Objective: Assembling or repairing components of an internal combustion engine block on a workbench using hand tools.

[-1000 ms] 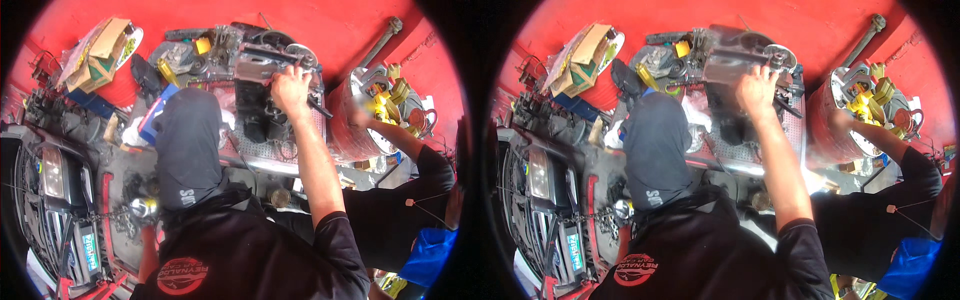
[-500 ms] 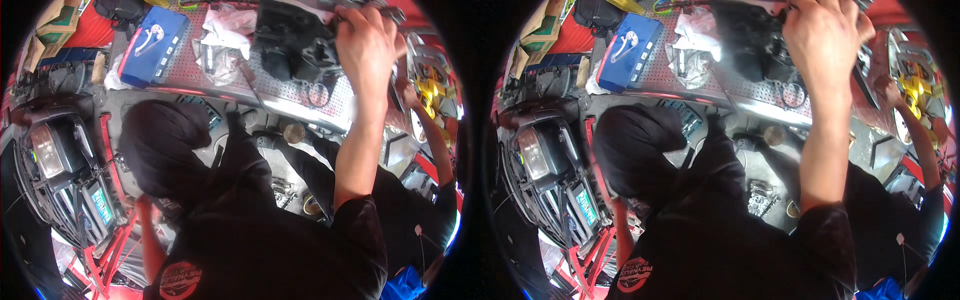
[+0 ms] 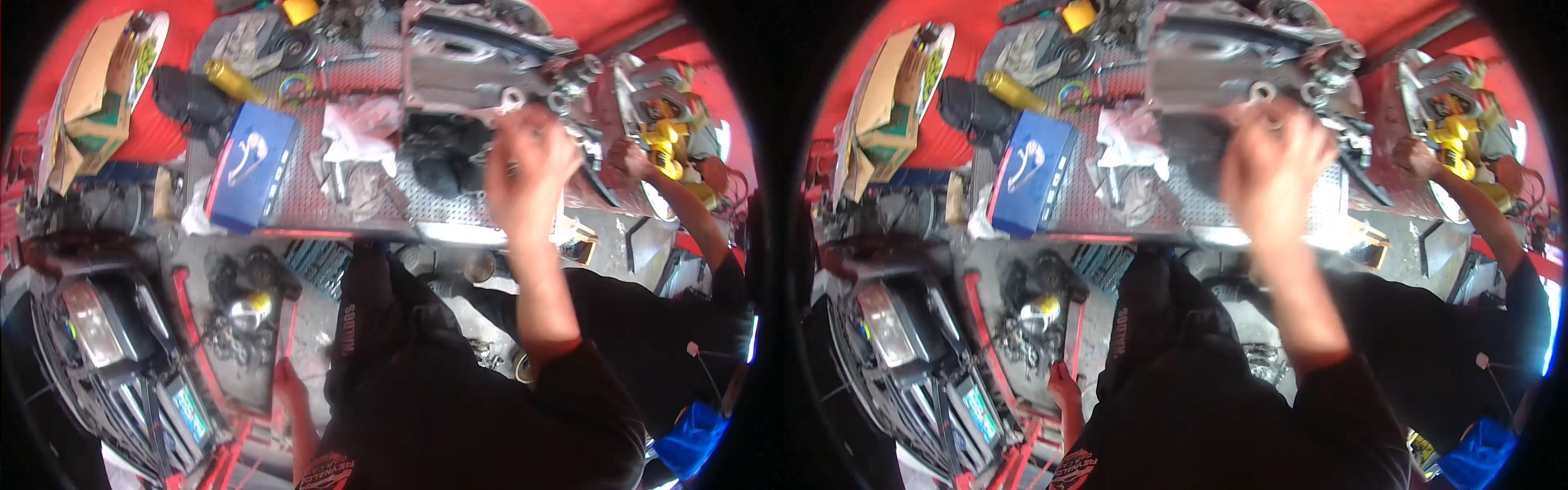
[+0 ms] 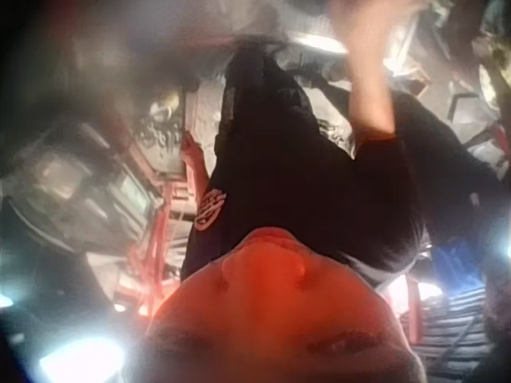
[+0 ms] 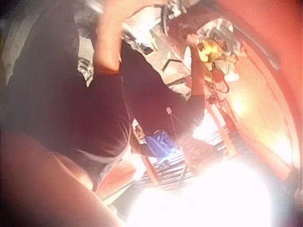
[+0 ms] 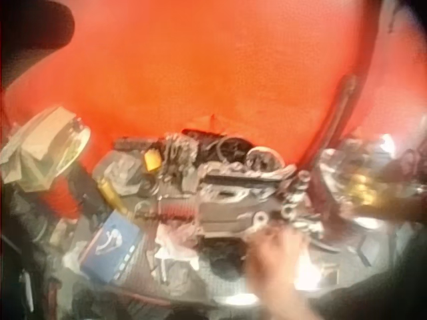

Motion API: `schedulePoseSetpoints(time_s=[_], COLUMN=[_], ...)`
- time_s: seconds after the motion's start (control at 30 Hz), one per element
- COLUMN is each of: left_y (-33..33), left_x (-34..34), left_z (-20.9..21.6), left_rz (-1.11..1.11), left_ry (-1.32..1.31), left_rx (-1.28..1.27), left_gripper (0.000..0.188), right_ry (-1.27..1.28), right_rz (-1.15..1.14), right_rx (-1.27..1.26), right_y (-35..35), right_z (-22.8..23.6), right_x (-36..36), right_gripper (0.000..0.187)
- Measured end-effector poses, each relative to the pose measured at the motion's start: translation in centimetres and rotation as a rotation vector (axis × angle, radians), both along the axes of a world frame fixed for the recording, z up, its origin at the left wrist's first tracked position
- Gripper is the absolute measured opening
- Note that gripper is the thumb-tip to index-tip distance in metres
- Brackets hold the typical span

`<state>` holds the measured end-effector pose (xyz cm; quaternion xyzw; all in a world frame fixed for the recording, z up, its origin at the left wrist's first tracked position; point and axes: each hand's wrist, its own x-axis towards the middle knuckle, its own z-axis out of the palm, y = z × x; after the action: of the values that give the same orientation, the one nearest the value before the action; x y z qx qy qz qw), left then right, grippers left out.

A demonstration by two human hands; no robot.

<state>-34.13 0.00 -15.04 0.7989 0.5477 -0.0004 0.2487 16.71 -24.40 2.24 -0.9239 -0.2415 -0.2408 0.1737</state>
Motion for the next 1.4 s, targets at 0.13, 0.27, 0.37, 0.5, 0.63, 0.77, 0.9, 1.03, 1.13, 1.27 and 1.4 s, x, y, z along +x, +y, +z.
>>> schedulePoseSetpoints(time_s=[0.13, 0.27, 0.37, 0.5, 0.63, 0.77, 0.9, 1.03, 1.13, 1.27, 1.4], left_y=[-1.9, -5.4, -8.4, -10.1, -8.0, -4.0, -2.6, -1.7, 0.2, 4.5, 7.1], left_x=[13.4, 23.6, 27.4, 30.0, 32.3, 36.7, 41.6, 44.8, 47.0, 48.9, 49.5], left_z=[2.0, 5.0, 7.2, 7.8, 3.5, -4.4, -9.9, -11.5, -12.7, -14.8, -12.7], left_rz=[-0.392, -0.669, -0.837, -0.839, -0.767, -0.962, -1.404, -1.306, -1.131, -0.950, -0.924], left_ry=[-0.253, -0.493, -0.531, -0.625, -0.353, 0.047, 0.315, 0.300, 0.196, 0.119, -0.091], left_rx=[0.051, -0.007, -0.052, -0.282, -0.313, -0.165, -0.107, -0.121, -0.190, -0.026, 0.095], left_gripper=[0.027, 0.030, 0.037, 0.051, 0.055, 0.054, 0.039, 0.040, 0.046, 0.054, 0.062], right_ry=[0.782, 1.421, 1.196, 1.106, 0.550, 0.795, 0.992, 1.016, 1.096, 1.152, 1.140], right_rz=[0.339, 0.210, 0.070, -0.055, 0.025, -0.182, -0.333, -0.382, -0.462, -0.342, -0.329], right_rx=[0.233, 0.570, 0.787, 0.767, 0.721, 0.902, 1.045, 1.142, 1.237, 1.311, 1.085], right_y=[2.7, 4.3, 2.8, 0.5, 0.0, -1.5, -2.5, -1.3, 1.0, 3.9, 4.8], right_z=[-2.8, -8.7, -10.6, -8.3, -5.5, -6.1, -8.6, -9.9, -9.7, -8.3, -6.4], right_x=[-11.8, -17.9, -17.3, -15.2, -14.1, -13.5, -14.6, -16.1, -16.1, -15.4, -14.7], right_gripper=[0.058, 0.070, 0.039, 0.027, 0.015, 0.035, 0.047, 0.050, 0.047, 0.038, 0.036])
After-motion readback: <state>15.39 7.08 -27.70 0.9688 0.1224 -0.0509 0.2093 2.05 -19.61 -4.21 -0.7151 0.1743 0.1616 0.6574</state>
